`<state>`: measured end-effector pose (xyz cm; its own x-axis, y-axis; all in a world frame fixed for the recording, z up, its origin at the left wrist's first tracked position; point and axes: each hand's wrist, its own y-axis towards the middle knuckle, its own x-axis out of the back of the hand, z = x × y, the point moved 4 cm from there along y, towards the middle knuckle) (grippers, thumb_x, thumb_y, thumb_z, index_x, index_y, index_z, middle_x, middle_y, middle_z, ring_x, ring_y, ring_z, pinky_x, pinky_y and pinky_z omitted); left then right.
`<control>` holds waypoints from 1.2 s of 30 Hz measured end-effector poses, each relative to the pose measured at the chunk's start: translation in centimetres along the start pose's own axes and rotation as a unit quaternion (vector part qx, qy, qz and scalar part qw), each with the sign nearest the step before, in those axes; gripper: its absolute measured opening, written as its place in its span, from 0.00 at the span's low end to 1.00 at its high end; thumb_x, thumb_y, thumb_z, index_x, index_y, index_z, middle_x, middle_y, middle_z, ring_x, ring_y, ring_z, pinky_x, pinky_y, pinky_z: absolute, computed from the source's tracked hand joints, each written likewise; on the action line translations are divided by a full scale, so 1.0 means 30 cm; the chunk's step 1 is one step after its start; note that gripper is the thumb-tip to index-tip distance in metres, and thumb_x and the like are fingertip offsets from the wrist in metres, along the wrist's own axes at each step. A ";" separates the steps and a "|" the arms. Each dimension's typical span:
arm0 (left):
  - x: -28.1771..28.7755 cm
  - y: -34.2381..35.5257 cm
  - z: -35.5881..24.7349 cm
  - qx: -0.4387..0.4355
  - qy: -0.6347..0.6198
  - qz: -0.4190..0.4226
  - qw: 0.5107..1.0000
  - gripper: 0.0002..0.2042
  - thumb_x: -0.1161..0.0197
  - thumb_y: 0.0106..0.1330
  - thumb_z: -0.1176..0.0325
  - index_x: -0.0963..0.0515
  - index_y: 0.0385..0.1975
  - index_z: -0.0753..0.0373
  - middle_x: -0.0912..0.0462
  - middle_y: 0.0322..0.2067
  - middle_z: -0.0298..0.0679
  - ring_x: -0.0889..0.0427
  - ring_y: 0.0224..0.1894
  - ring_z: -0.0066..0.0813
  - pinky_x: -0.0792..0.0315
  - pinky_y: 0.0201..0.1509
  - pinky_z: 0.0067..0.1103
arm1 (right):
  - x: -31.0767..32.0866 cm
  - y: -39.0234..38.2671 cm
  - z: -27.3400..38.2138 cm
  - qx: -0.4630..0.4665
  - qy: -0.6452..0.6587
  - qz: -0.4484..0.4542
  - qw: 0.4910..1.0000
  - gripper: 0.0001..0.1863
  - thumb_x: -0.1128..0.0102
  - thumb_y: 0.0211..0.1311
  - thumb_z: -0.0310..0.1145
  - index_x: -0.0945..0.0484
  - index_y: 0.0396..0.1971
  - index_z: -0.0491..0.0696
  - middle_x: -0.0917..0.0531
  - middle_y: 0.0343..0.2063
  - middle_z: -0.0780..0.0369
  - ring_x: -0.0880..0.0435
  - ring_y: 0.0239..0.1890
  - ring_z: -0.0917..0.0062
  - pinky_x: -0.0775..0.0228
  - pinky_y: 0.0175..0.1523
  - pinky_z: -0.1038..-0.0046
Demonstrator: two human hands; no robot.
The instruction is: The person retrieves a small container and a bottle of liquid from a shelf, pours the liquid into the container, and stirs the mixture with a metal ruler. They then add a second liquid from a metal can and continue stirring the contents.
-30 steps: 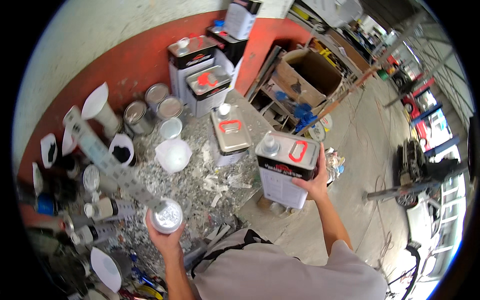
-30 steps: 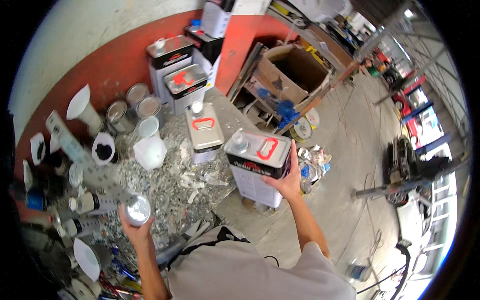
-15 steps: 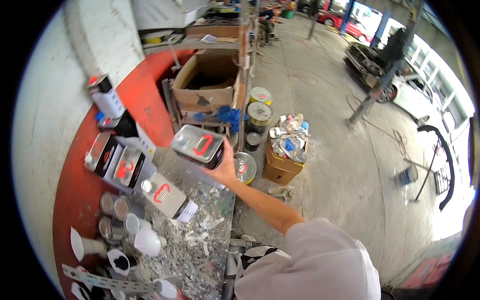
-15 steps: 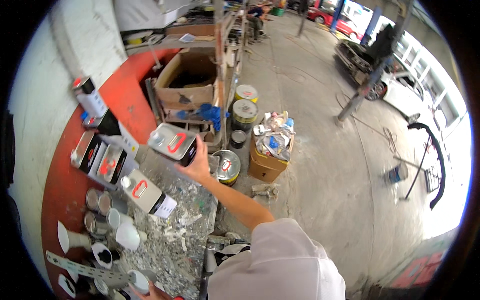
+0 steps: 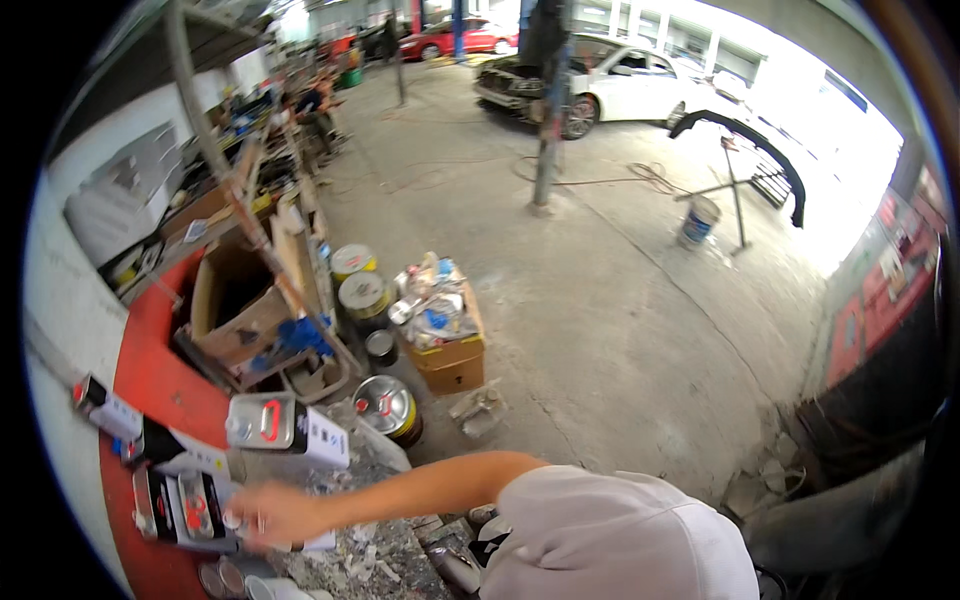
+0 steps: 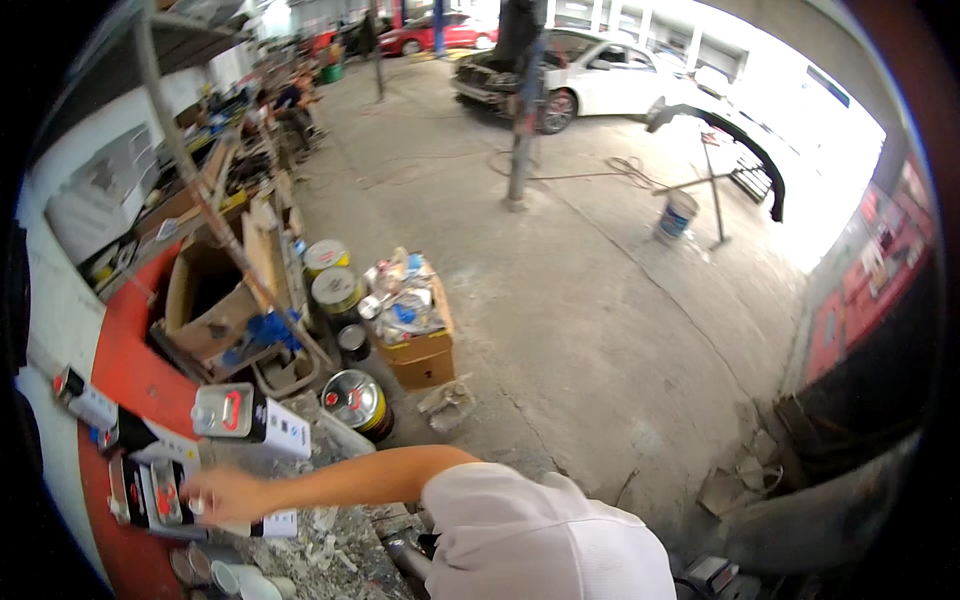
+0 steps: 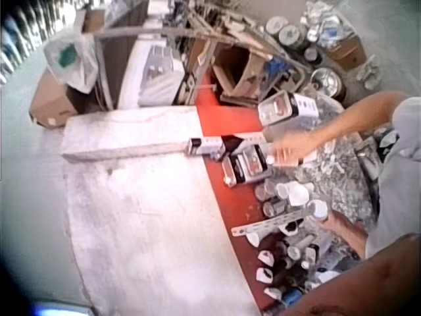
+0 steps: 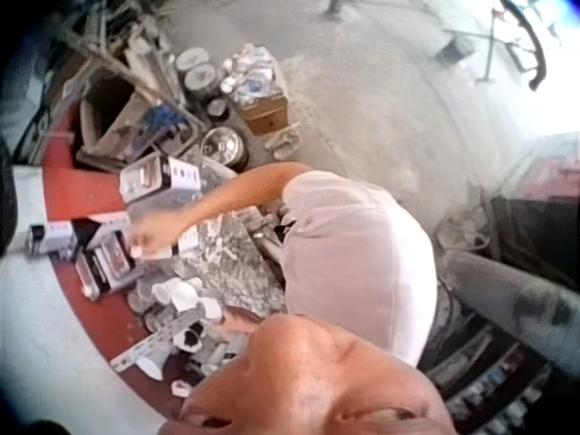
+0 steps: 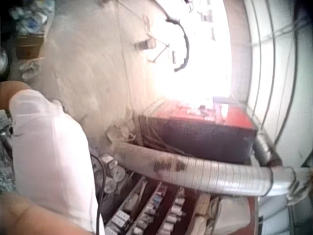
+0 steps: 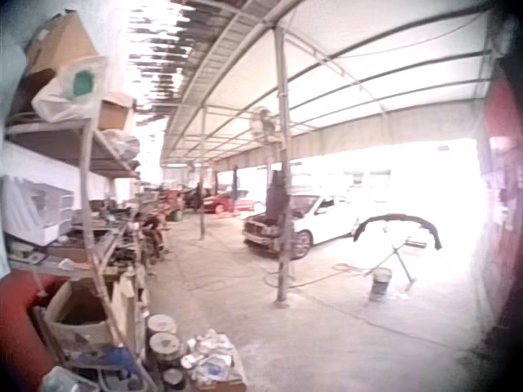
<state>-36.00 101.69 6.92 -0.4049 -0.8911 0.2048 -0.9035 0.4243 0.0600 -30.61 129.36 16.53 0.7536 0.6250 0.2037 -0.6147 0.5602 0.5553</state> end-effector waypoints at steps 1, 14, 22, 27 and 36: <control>-0.035 -0.002 0.002 -0.008 -0.005 0.026 1.000 0.30 0.31 0.64 0.65 0.30 0.66 0.65 0.20 0.56 0.47 0.22 0.51 0.36 0.26 0.57 0.34 | -0.097 0.010 0.031 0.030 0.061 0.042 0.997 0.20 0.30 0.50 0.40 0.18 0.41 0.44 0.16 0.33 0.55 0.15 0.31 0.66 0.25 0.35 0.62; -0.110 -0.049 0.007 -0.049 -0.025 0.137 0.989 0.31 0.32 0.66 0.61 0.32 0.68 0.62 0.23 0.59 0.46 0.24 0.54 0.38 0.28 0.60 0.34 | -0.538 0.030 0.108 0.406 0.019 0.281 0.870 0.25 0.24 0.53 0.56 0.18 0.21 0.47 0.18 0.20 0.56 0.20 0.27 0.58 0.31 0.33 0.57; -0.088 -0.054 0.060 -0.040 -0.026 0.130 0.990 0.32 0.33 0.67 0.58 0.33 0.69 0.60 0.25 0.62 0.46 0.25 0.57 0.40 0.30 0.63 0.35 | -0.481 -0.026 0.210 0.304 -0.014 0.343 0.888 0.28 0.28 0.56 0.58 0.18 0.13 0.48 0.17 0.18 0.57 0.19 0.22 0.61 0.32 0.30 0.56; -0.025 -0.044 0.098 -0.032 -0.025 0.091 0.995 0.33 0.34 0.67 0.56 0.34 0.70 0.59 0.27 0.63 0.46 0.25 0.58 0.41 0.30 0.64 0.35 | -0.471 -0.038 0.290 0.288 -0.134 0.360 0.877 0.28 0.31 0.57 0.61 0.16 0.17 0.48 0.15 0.20 0.56 0.17 0.24 0.58 0.28 0.32 0.56; 0.171 -0.030 0.234 0.019 -0.207 0.004 0.978 0.48 0.31 0.41 0.85 0.39 0.71 0.63 0.30 0.64 0.45 0.28 0.64 0.43 0.34 0.69 0.38 | -0.425 -0.144 0.388 0.167 -0.002 0.404 0.899 0.20 0.34 0.53 0.47 0.19 0.22 0.41 0.19 0.21 0.48 0.18 0.29 0.49 0.27 0.34 0.52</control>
<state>-38.24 95.61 1.06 -0.4272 -0.8799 -0.2080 -0.9015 0.4322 0.0229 -34.84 112.64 20.93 0.0927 0.7529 0.6516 -0.8586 -0.2709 0.4352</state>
